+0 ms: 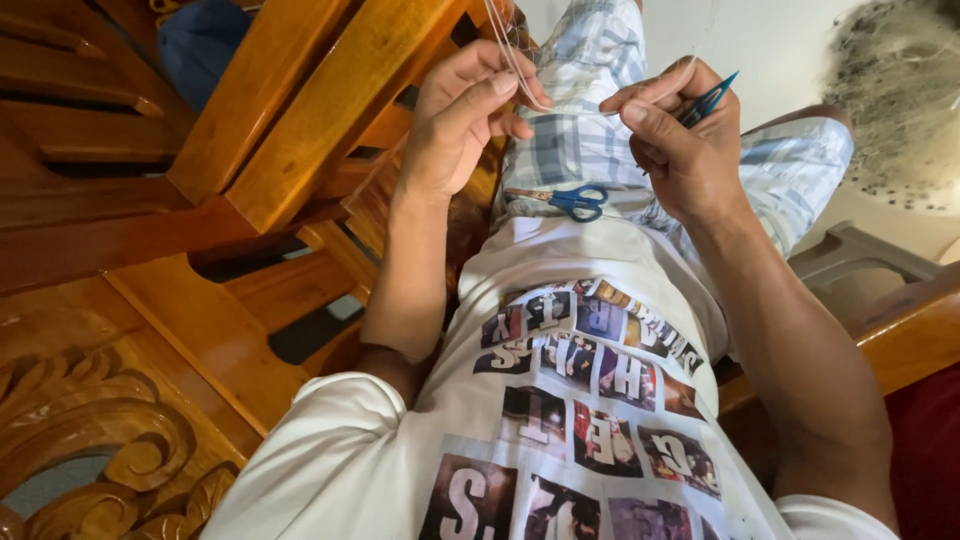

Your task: Repairing a fishing net by weaving and knotting the mesh using a small blue netting needle.

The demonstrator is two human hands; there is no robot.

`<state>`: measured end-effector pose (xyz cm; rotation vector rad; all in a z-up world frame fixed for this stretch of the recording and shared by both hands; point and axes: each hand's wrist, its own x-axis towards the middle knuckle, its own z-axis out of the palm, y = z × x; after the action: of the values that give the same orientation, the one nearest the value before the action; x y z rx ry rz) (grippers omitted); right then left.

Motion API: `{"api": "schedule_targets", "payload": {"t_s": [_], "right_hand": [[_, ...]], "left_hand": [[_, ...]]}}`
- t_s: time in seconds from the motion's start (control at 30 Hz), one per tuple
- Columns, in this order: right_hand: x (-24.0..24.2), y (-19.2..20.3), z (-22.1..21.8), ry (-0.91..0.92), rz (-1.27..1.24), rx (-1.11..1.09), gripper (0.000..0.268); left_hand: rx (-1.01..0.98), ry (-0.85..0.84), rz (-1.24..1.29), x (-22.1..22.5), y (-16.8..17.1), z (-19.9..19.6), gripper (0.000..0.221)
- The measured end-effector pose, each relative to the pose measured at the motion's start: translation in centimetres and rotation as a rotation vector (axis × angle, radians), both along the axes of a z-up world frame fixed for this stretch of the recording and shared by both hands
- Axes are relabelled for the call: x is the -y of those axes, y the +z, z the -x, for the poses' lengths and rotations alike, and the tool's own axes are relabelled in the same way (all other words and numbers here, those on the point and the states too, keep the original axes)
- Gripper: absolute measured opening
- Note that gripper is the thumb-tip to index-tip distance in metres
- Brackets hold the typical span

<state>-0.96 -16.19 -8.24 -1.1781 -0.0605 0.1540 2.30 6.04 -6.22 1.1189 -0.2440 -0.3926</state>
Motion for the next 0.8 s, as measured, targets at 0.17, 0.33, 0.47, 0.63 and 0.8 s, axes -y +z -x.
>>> {"api": "schedule_targets", "payload": {"t_s": [0.17, 0.33, 0.47, 0.63, 0.8], "right_hand": [[0.2, 0.1, -0.1, -0.014, -0.012, 0.016, 0.013], [0.5, -0.2, -0.3, -0.026, -0.057, 0.038, 0.014], [0.5, 0.0, -0.4, -0.028, -0.043, 0.069, 0.014], [0.5, -0.3, -0.3, -0.018, -0.02, 0.086, 0.014], [0.6, -0.4, -0.3, -0.034, 0.017, 0.081, 0.013]], "left_hand": [[0.003, -0.032, 0.063, 0.2, 0.0, 0.1, 0.004], [-0.048, -0.119, 0.219, 0.8, -0.9, 0.2, 0.008], [-0.077, -0.145, 0.297, 1.6, -1.1, 0.6, 0.007], [-0.1, -0.056, 0.351, 2.8, -1.3, 0.9, 0.01], [-0.082, 0.016, 0.238, 2.9, -1.0, 1.2, 0.015]]}}
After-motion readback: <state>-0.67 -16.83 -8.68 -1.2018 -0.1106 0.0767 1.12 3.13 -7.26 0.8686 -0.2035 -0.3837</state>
